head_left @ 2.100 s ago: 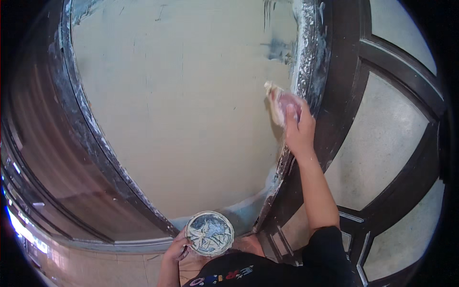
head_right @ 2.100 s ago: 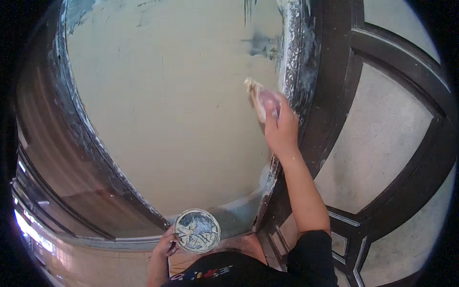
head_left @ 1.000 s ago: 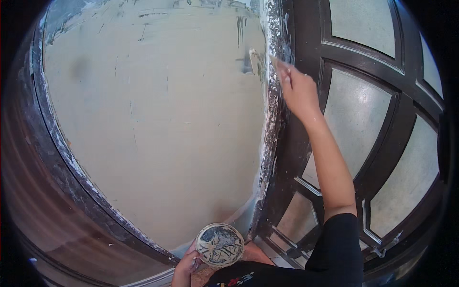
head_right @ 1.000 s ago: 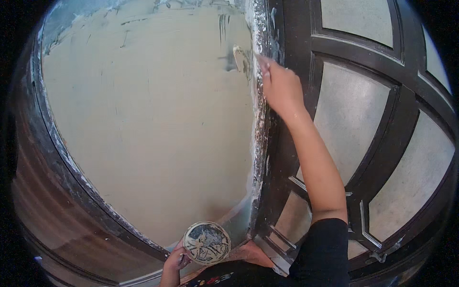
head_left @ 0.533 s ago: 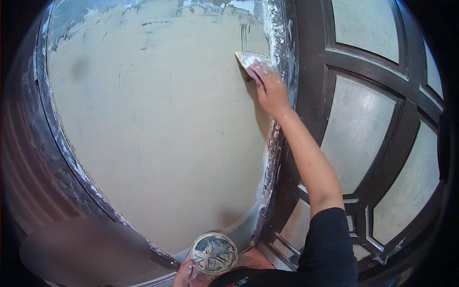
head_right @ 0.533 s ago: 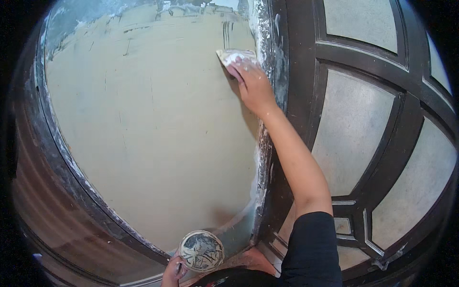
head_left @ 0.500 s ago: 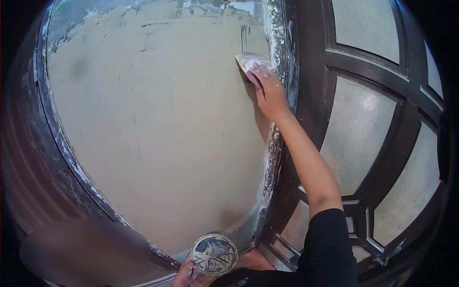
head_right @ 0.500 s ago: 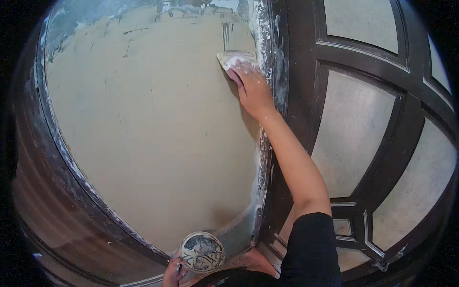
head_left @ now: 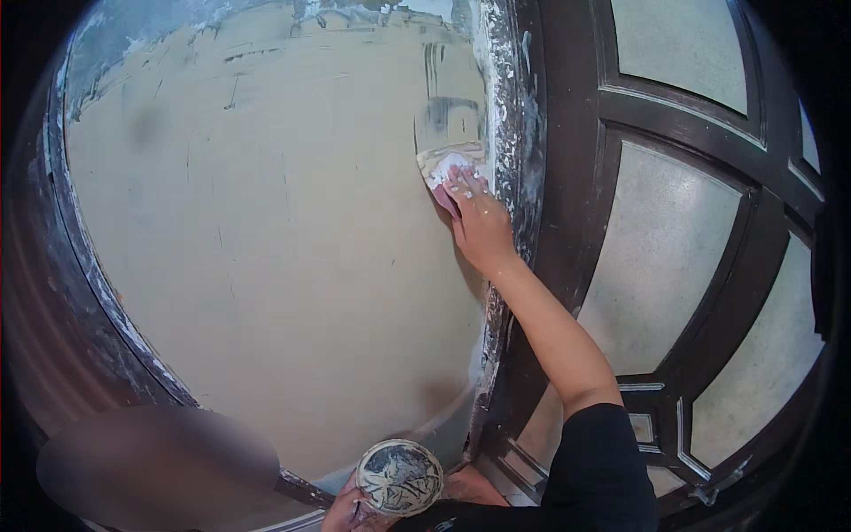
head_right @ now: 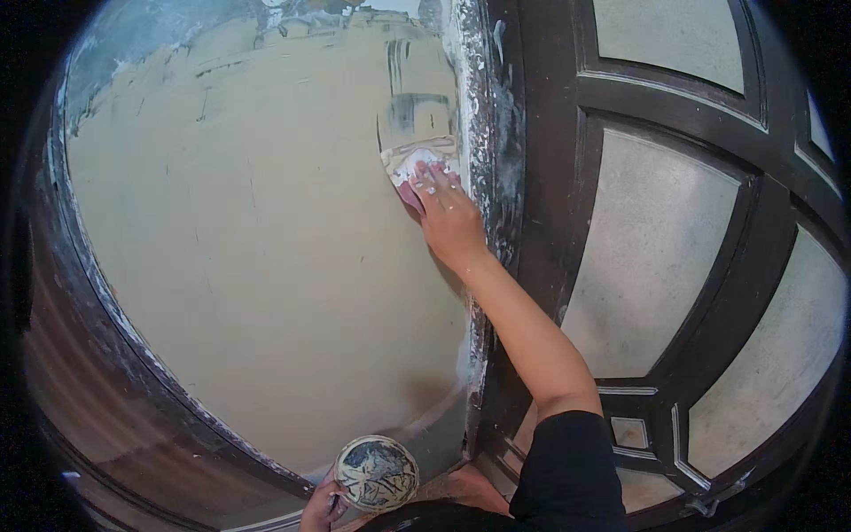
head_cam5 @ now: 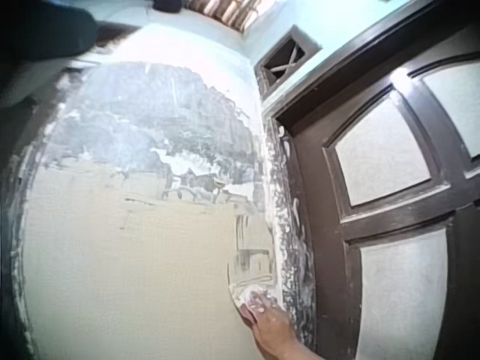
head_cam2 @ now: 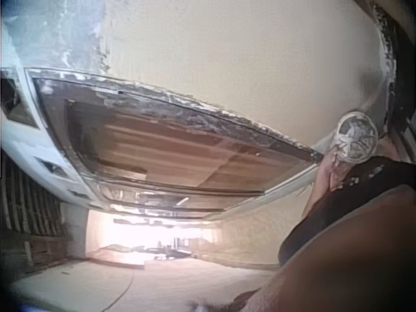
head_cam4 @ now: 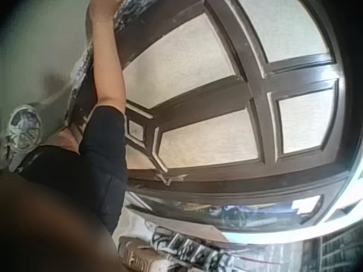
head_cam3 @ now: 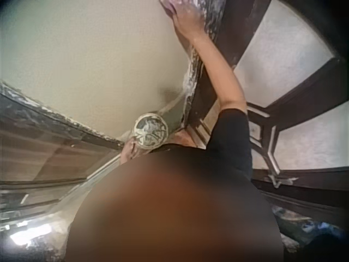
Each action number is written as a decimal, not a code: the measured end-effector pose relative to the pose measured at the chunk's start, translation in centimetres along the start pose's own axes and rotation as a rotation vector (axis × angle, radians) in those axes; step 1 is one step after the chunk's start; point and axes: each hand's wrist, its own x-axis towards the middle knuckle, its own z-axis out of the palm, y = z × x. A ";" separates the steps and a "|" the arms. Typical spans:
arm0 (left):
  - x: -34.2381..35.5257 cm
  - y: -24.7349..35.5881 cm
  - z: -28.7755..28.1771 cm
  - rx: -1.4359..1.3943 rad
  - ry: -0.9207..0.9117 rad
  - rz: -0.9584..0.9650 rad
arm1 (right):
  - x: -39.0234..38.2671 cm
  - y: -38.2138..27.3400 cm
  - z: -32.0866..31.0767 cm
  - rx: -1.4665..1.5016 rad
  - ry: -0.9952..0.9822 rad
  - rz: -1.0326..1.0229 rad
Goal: The person applies wall compound from a plastic container to a surface using a putty knife.
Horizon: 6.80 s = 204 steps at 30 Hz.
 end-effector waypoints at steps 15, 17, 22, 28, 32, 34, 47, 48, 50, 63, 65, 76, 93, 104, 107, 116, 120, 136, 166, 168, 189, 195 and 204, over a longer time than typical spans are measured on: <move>-2.3 0.8 4.7 -0.082 -0.096 0.117 | 5.3 2.6 -9.1 -0.003 0.102 -0.048; -2.4 1.2 5.2 -0.071 -0.002 0.067 | 9.4 2.8 -9.2 -0.039 0.115 -0.016; -2.6 1.2 4.9 -0.040 -0.030 0.110 | 12.6 2.3 -3.8 -0.073 0.080 -0.056; -1.1 -0.7 4.5 -0.143 0.008 0.122 | 5.6 0.0 -1.4 -0.136 0.077 -0.049; -1.3 0.6 6.0 -0.058 -0.140 0.049 | 0.3 -1.0 -2.1 -0.090 -0.014 -0.003; -0.9 0.9 7.3 -0.056 -0.173 0.052 | -2.6 -1.4 -2.1 -0.092 -0.062 -0.050; -0.9 -1.9 7.1 -0.122 -0.254 0.049 | 16.3 3.5 -11.5 -0.095 0.031 -0.137; -1.0 -2.0 6.9 -0.115 -0.217 0.067 | 18.2 3.7 -10.7 -0.093 0.010 -0.095; -0.9 -3.4 5.6 -0.105 -0.180 0.087 | 20.2 4.6 -8.0 -0.061 -0.011 -0.023; -1.1 -3.5 4.1 -0.129 -0.131 0.097 | -2.3 -1.1 -1.4 -0.130 -0.053 -0.019; -1.8 -1.0 8.3 -0.182 -0.123 0.095 | -5.2 -0.9 -2.2 -0.090 -0.114 -0.103; -1.6 -2.8 7.3 -0.269 -0.160 0.115 | 13.9 2.4 -8.5 0.011 0.020 -0.203; 1.0 -6.6 -1.7 -0.283 -0.227 0.058 | -4.5 -3.8 -6.6 0.046 -0.387 -0.153; -0.1 -4.2 4.8 -0.321 -0.164 0.114 | 16.1 3.3 -4.4 -0.112 0.055 -0.005; 1.3 -5.8 1.2 -0.351 -0.193 0.080 | 10.7 2.5 -1.9 -0.103 0.003 0.055; 1.5 -2.7 4.5 -0.276 -0.307 -0.013 | -11.5 -4.1 -4.7 -0.016 -0.410 0.101; 3.4 -4.0 2.9 -0.238 -0.410 -0.011 | -8.0 -3.4 -8.3 0.145 -0.680 0.096; -2.1 -6.5 1.9 -0.399 -0.106 0.132 | 3.2 -3.4 -0.8 -0.100 -0.041 -0.011; -2.4 -6.8 5.0 -0.425 0.034 0.273 | -23.9 -7.2 0.6 0.324 -0.306 0.281; -2.3 -7.0 4.5 -0.368 0.068 0.273 | -29.5 -10.9 -1.4 0.367 -0.662 0.404; -2.1 -11.4 0.9 -0.389 0.045 0.162 | -24.4 -12.0 2.8 0.172 -0.476 0.141; -4.1 -7.3 8.8 -0.305 0.282 0.178 | -38.8 -14.5 -0.3 0.880 -0.852 0.681; -2.8 -9.3 11.4 -0.285 0.348 0.395 | -28.6 -10.8 -6.8 1.817 -0.568 1.560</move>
